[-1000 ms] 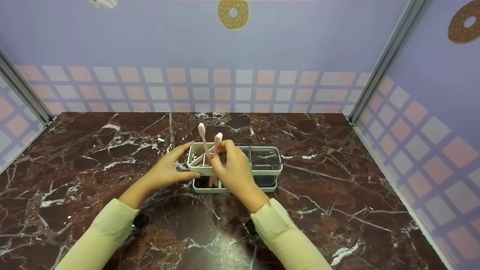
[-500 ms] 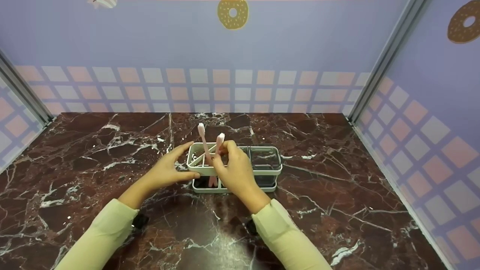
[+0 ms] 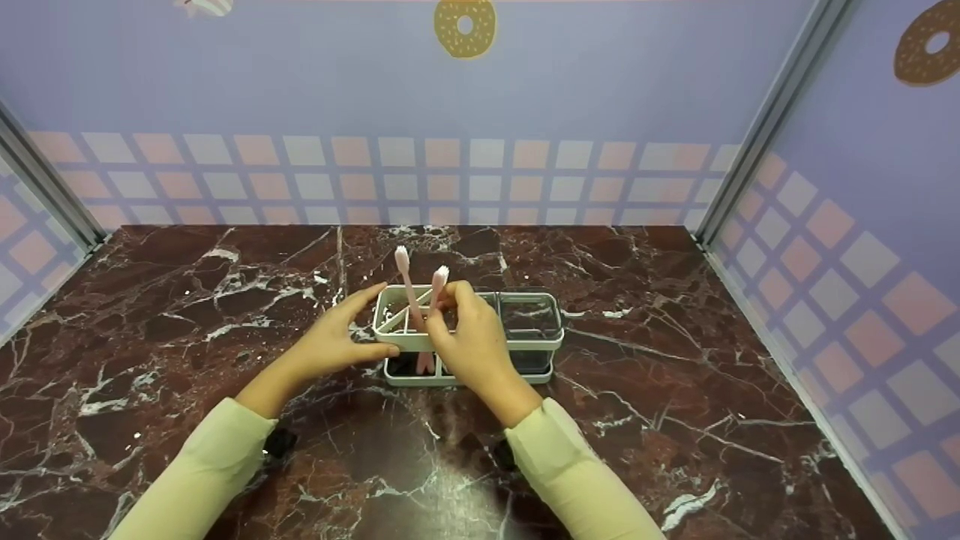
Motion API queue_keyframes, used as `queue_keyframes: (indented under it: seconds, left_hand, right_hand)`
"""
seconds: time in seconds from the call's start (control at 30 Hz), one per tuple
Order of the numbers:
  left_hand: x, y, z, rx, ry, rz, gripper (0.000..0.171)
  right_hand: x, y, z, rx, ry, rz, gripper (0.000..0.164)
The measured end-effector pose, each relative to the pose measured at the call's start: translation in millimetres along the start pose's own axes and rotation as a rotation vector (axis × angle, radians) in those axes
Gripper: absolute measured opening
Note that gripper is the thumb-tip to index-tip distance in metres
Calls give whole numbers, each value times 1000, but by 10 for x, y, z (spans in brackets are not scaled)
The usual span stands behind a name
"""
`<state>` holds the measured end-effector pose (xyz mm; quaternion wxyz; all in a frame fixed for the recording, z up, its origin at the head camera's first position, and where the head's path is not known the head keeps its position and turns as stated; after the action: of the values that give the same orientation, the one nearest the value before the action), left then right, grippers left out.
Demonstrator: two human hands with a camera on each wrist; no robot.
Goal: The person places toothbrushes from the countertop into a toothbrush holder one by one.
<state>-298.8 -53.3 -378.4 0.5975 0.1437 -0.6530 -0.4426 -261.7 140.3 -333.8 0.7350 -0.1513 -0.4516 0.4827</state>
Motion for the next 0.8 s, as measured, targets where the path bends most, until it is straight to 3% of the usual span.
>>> queue_keyframes:
  seconds: [0.27,0.57,0.8]
  left_hand:
    - [-5,1,-5,0,-1,-4,104]
    - [9,-22,-7,-4,-5,26,104]
    - [29,-29,-16,-5,-22,31,106]
  right_hand:
    - [72,25,-5,-10,11,-18,12]
    - [369,156,48,-17,53,-143,17]
    - [679,400,59,-124,67,-189,20]
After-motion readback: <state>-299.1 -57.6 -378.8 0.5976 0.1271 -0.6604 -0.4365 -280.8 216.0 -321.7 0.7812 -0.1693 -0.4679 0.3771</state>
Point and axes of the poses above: each hand's wrist, its own z-axis towards the middle knuckle, its own x-axis out of the back of the hand, y = z × x, the point moved 5 cm from there along z, towards the middle knuckle, and after that the axes turned 4 degrees about -y, right-handed, at the moved point
